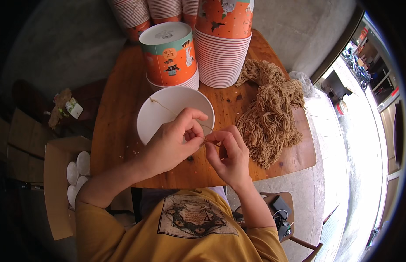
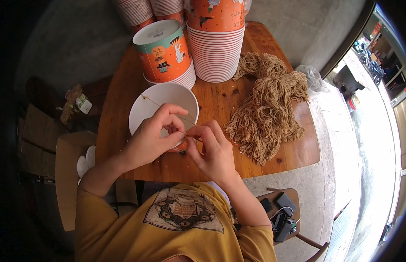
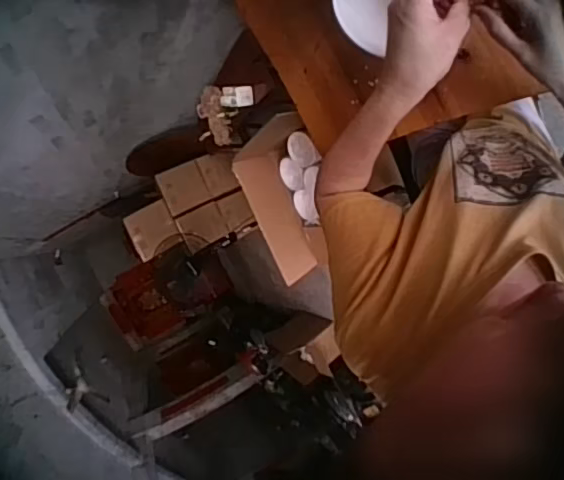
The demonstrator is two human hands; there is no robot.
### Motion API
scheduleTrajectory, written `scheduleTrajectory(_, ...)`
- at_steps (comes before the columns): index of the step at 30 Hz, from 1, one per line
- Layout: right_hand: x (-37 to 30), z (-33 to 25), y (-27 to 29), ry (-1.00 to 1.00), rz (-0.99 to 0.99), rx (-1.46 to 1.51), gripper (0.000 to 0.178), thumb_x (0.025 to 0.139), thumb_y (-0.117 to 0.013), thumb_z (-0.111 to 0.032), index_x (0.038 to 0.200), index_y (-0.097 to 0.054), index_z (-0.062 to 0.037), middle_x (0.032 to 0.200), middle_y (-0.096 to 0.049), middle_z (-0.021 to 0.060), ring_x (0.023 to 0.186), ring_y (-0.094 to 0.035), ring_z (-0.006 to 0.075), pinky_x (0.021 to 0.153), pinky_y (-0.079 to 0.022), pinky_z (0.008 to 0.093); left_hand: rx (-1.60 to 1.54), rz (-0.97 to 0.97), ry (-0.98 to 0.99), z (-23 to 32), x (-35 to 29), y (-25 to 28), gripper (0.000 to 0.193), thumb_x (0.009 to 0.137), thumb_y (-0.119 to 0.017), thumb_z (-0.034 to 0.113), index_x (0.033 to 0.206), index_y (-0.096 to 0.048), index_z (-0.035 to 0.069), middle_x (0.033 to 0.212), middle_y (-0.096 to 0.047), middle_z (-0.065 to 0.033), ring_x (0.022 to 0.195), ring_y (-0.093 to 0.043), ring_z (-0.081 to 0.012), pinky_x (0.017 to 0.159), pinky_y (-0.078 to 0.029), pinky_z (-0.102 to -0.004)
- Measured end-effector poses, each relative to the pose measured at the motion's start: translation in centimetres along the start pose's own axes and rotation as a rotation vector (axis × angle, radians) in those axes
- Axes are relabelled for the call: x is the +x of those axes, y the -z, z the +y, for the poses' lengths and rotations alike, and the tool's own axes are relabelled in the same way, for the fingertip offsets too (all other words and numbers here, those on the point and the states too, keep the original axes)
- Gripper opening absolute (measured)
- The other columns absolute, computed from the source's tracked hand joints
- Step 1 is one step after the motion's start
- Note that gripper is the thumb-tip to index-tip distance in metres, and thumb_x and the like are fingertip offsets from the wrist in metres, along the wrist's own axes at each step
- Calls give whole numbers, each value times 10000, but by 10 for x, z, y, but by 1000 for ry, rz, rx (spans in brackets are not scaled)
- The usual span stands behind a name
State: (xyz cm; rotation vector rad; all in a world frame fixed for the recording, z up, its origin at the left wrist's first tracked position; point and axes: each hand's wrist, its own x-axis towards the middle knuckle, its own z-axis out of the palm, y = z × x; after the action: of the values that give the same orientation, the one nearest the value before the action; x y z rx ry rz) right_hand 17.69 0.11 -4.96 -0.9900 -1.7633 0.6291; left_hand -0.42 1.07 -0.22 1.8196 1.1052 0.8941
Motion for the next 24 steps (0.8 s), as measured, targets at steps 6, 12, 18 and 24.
scheduleTrajectory(6, 5, 4, 2, 142, 21, -130, 144, 819, -703, -26, 929, -617, -58, 812, -593, 69, 592, -609, 229, 519, -494, 329, 113, -20, -7, 4, -2, -3, 411, 875, -608, -45, 1250, -459, 32, 883, -608, -28, 842, -594, -114, 820, -504, -292)
scheduleTrajectory(12, 3, 8, -1, -8, 23, 65, 97, 857, -689, -33, 916, -611, -36, 811, -614, 62, 562, -580, 158, 520, -473, 275, -2, -100, 57, 1, 3, -1, 374, 897, -593, -12, 1246, -470, 39, 945, -595, -40, 866, -578, -118, 809, -495, -281)
scheduleTrajectory(18, -1, 17, -5, -11, 104, 130, 74, 875, -673, -30, 909, -608, -28, 803, -603, 65, 592, -569, 137, 545, -463, 259, 42, -86, 78, -3, 1, -4, 245, 913, -577, 6, 1141, -491, 28, 908, -581, -27, 821, -562, -100, 750, -495, -261)
scheduleTrajectory(24, -6, 20, -4, -28, 82, 144, 58, 885, -662, -38, 908, -609, -32, 786, -588, 64, 604, -558, 133, 556, -459, 255, 236, -31, -50, -5, 1, -5, 121, 883, -581, -9, 991, -535, 22, 874, -547, -47, 745, -561, -125, 663, -486, -290)
